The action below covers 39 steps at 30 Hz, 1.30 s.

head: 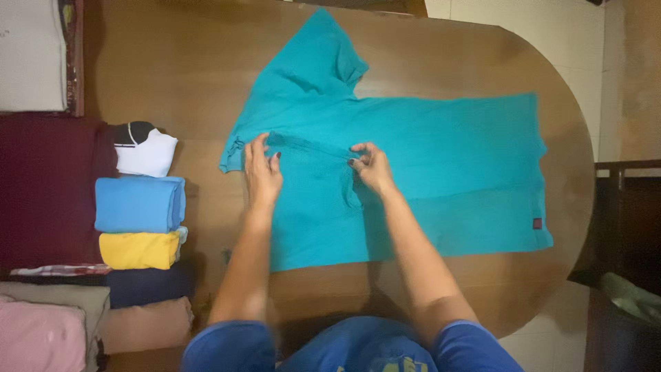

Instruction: The person folds several items of clothing on a wooden table. They fold a dark blue garment, a yellow garment, a beige garment, and a pair of white socks, placing each folded item into a growing stack. Finally, they fold a teal t-shirt.

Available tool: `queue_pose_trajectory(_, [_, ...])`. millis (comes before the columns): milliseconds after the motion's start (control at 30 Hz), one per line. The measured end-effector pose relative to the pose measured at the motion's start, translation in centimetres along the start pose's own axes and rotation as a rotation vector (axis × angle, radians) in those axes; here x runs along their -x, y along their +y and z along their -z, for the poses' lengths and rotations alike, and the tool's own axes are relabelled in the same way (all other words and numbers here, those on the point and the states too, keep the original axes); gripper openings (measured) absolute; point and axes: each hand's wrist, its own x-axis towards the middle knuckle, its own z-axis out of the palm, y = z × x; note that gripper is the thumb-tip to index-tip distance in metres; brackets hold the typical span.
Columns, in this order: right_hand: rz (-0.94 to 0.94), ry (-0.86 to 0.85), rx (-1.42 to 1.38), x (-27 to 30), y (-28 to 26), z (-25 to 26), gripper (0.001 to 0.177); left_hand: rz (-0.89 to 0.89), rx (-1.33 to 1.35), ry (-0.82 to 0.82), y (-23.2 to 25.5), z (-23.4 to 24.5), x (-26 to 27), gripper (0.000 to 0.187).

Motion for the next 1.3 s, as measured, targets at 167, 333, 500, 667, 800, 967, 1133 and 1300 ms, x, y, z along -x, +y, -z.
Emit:
queue_pose_trajectory(167, [-0.056,0.038,0.069,-1.1,0.9,-1.0,0.035,0.181,0.422,-0.045,-1.9,2.5,5.7,0.020])
queue_pose_trajectory(333, [-0.112,-0.038,0.048,-1.6,-0.6,-1.8,0.037,0.824,0.638,-0.835,-4.4,7.4,15.1,0.027])
queue_pose_trajectory(500, [-0.121,-0.062,0.074,-1.9,-0.3,-2.5,0.052,0.576,-0.055,-0.385,-7.0,10.6,17.4,0.025])
queue_pose_trajectory(667, [-0.050,0.031,0.281,-2.9,0.6,-2.5,0.070,0.419,-0.022,-0.099,-8.1,9.8,16.3,0.023])
queue_pose_trajectory(800, [0.062,-0.073,0.283,-1.6,-2.2,-3.8,0.051,0.847,0.589,-0.541,-6.5,4.3,14.2,0.051])
queue_pose_trajectory(967, [0.549,-0.501,0.251,7.7,-7.7,-3.8,0.024,1.214,0.844,-0.647,-6.2,3.0,10.7,0.092])
queue_pose_trajectory(1133, [0.311,-0.887,0.585,15.2,-8.7,2.6,0.013,1.313,0.868,-0.410,-7.2,4.0,9.2,0.089])
queue_pose_trajectory(1300, [0.075,-0.295,0.420,14.2,-4.8,4.3,0.018,1.240,0.935,-0.420,-6.5,4.2,9.7,0.069])
